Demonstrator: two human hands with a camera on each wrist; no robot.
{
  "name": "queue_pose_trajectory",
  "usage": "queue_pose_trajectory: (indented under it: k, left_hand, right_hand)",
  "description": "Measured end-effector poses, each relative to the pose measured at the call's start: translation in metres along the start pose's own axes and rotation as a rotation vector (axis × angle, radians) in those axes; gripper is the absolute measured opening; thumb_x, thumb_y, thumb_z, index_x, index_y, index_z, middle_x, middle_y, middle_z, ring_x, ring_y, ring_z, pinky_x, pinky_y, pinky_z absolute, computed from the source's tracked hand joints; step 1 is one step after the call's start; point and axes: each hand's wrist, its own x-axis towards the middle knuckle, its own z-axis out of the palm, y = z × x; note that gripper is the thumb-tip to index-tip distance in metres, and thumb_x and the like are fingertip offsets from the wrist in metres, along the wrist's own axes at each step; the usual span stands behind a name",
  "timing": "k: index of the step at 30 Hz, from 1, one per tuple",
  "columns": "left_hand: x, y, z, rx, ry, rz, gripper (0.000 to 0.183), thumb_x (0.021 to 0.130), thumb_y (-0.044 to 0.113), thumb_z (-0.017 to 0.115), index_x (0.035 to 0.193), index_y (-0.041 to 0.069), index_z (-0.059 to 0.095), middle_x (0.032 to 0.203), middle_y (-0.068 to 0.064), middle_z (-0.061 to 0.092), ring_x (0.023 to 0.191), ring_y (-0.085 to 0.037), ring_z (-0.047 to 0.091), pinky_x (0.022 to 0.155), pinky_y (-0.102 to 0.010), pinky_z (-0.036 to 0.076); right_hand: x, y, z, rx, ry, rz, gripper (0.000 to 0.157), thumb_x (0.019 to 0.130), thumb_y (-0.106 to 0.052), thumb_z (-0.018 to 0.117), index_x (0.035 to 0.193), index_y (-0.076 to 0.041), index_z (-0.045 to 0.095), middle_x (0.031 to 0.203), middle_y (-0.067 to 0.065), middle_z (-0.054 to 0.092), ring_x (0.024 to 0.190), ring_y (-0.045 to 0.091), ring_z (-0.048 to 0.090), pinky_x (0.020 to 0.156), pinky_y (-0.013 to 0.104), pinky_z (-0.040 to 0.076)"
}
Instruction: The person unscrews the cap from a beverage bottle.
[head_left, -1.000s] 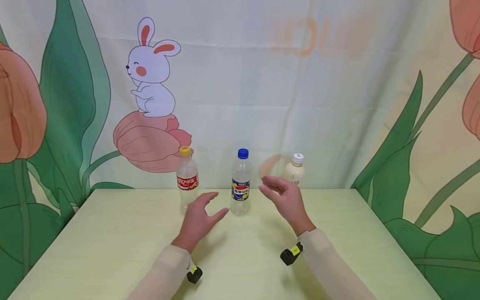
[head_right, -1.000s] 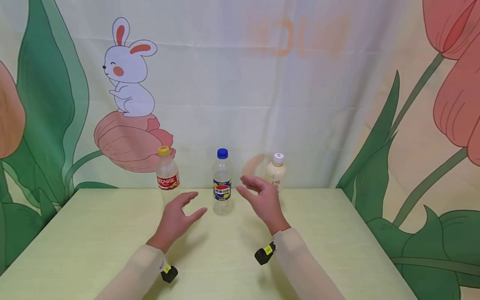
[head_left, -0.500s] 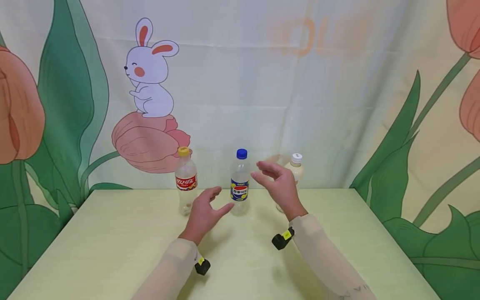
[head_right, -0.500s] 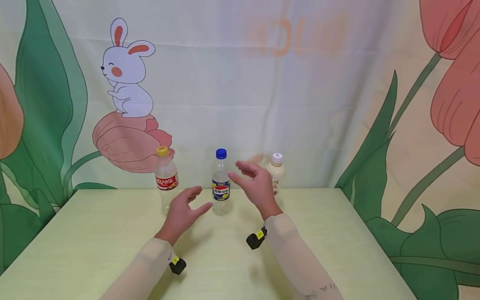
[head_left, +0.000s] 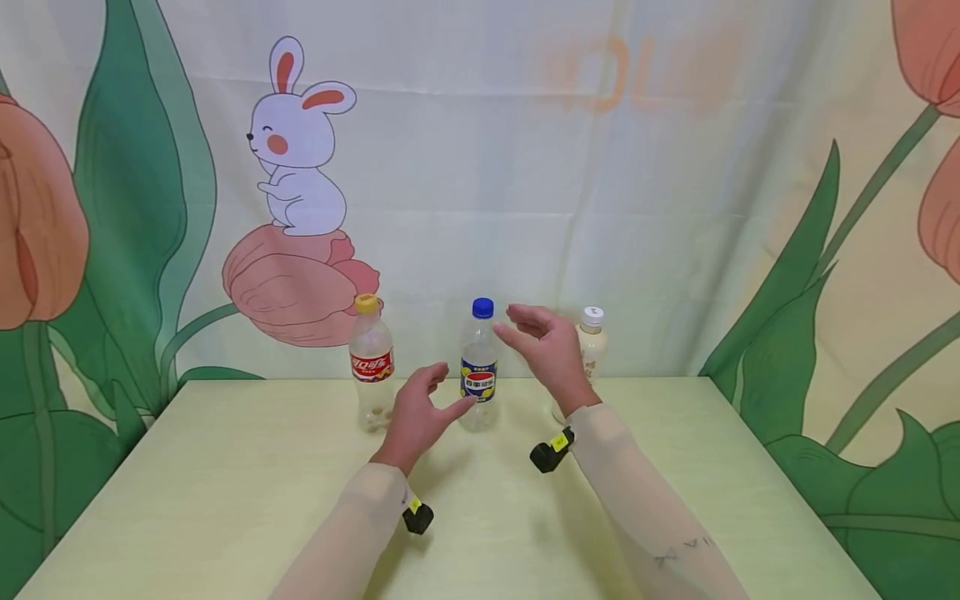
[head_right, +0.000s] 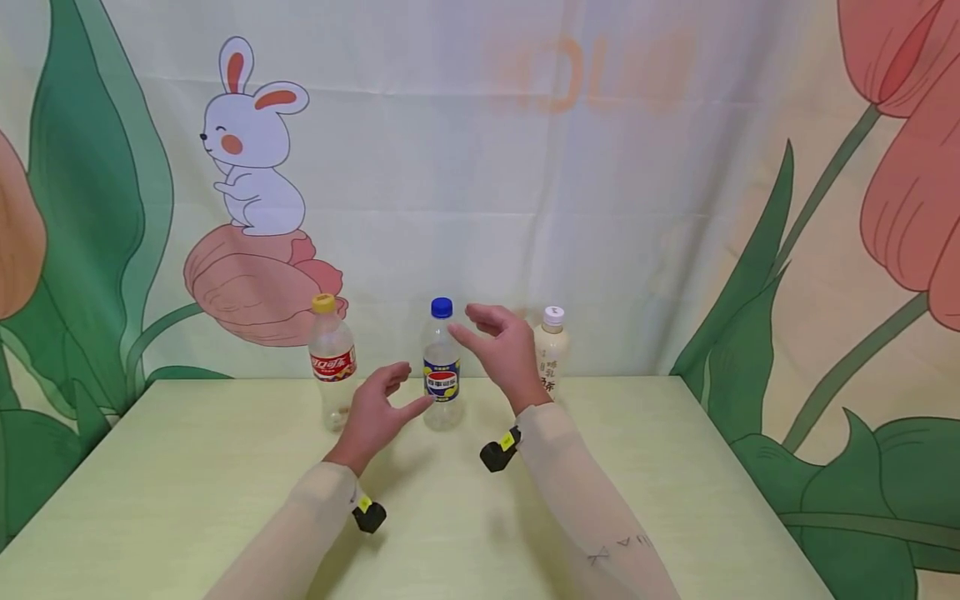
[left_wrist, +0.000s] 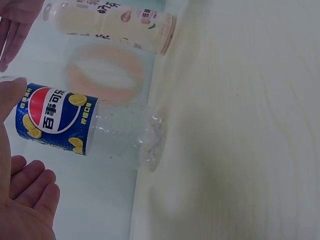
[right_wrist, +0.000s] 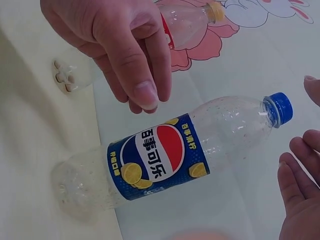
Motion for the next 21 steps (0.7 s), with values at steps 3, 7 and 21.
queue_pose_trajectory:
  k: [3, 7, 21]
  left_hand:
    - [0.005, 0.001, 0.003, -0.011, 0.004, 0.002, 0.078, 0.085, 0.040, 0.083, 0.147, 0.007, 0.050, 0.147, -0.012, 0.057, 0.138, -0.036, 0.053, 0.116, -0.050, 0.046]
    - [0.010, 0.001, 0.007, -0.012, 0.006, -0.007, 0.081, 0.086, 0.043, 0.083, 0.149, 0.006, 0.048, 0.149, -0.011, 0.055, 0.139, -0.034, 0.052, 0.117, -0.051, 0.045]
    - [0.026, 0.002, 0.020, -0.069, -0.022, -0.025, 0.078, 0.088, 0.038, 0.082, 0.150, 0.007, 0.046, 0.152, -0.013, 0.051, 0.142, -0.033, 0.049, 0.120, -0.049, 0.042]
  right_hand:
    - [0.005, -0.002, 0.003, -0.012, -0.002, -0.004, 0.058, 0.085, -0.053, 0.080, 0.132, -0.020, 0.068, 0.137, 0.002, 0.067, 0.130, 0.026, 0.061, 0.109, 0.042, 0.053]
    - [0.012, -0.004, 0.006, -0.023, -0.008, 0.000, 0.058, 0.086, -0.052, 0.080, 0.133, -0.020, 0.068, 0.137, 0.001, 0.067, 0.130, 0.025, 0.061, 0.108, 0.042, 0.054]
    - [0.029, -0.002, 0.017, -0.031, -0.029, 0.009, 0.058, 0.088, -0.045, 0.080, 0.133, -0.011, 0.068, 0.133, 0.005, 0.070, 0.125, 0.025, 0.064, 0.109, 0.045, 0.053]
